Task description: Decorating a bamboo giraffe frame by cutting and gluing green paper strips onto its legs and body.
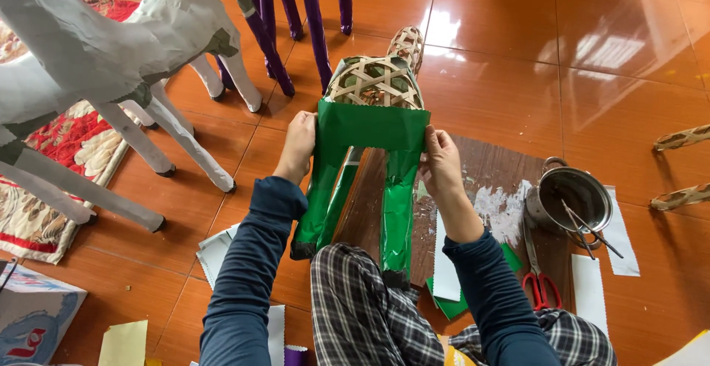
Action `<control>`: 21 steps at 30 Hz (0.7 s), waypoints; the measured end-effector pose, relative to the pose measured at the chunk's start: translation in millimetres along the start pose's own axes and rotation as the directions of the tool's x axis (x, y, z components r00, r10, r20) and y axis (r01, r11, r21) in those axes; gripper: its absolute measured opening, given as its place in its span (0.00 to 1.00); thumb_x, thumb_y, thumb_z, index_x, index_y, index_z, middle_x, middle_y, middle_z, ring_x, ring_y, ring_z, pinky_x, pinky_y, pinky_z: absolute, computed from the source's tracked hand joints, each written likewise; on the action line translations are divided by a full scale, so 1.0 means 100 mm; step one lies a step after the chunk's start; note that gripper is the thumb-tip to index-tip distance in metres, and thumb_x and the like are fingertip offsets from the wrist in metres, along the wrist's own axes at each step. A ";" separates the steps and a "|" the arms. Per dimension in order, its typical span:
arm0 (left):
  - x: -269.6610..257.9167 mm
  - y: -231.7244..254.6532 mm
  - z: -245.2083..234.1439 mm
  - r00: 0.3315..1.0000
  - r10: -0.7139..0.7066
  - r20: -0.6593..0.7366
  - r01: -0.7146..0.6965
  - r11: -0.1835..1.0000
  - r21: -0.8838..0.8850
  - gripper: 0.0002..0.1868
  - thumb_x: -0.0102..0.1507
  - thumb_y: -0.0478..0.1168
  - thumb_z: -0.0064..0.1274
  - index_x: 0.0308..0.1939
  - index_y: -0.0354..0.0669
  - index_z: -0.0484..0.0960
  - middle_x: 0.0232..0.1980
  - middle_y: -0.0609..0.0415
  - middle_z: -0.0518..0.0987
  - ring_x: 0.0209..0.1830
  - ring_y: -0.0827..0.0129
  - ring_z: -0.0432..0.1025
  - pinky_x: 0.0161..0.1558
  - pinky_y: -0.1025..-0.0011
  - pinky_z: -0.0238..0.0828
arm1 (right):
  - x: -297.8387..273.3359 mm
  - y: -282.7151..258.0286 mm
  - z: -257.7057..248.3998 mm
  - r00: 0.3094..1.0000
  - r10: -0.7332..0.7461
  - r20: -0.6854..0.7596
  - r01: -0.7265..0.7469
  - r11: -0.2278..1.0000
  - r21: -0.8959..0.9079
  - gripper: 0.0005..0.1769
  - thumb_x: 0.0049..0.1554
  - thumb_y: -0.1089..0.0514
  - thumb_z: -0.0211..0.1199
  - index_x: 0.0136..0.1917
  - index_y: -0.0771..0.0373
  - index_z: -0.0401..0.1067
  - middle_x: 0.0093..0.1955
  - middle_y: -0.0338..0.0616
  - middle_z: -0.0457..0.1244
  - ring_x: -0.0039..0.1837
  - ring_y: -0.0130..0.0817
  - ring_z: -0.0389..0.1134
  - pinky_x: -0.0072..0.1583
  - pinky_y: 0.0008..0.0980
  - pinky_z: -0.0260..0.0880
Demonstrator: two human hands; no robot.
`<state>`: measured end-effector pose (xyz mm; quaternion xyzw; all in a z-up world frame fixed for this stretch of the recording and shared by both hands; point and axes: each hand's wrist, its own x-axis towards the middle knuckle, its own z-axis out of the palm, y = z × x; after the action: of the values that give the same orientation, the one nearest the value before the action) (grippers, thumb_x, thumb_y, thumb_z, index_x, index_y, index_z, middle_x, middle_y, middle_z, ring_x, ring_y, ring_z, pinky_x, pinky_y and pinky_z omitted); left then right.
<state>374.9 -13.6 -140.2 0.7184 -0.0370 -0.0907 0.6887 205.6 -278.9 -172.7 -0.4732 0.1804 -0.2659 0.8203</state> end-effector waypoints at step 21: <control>-0.43 -0.35 -0.34 0.839 -0.264 0.476 0.465 0.802 -0.375 0.57 0.66 0.76 0.51 0.83 0.35 0.60 0.74 0.17 0.70 0.69 0.21 0.71 0.63 0.19 0.67 | -0.24 0.47 -0.48 0.883 0.446 0.147 -0.468 0.862 0.196 0.54 0.66 0.17 0.43 0.87 0.58 0.56 0.76 0.68 0.63 0.72 0.66 0.70 0.67 0.71 0.74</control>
<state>336.4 29.3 -170.8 0.4852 -0.0113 -0.3755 0.7896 172.8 -277.6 -236.2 -0.3330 0.2162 -0.0594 0.9159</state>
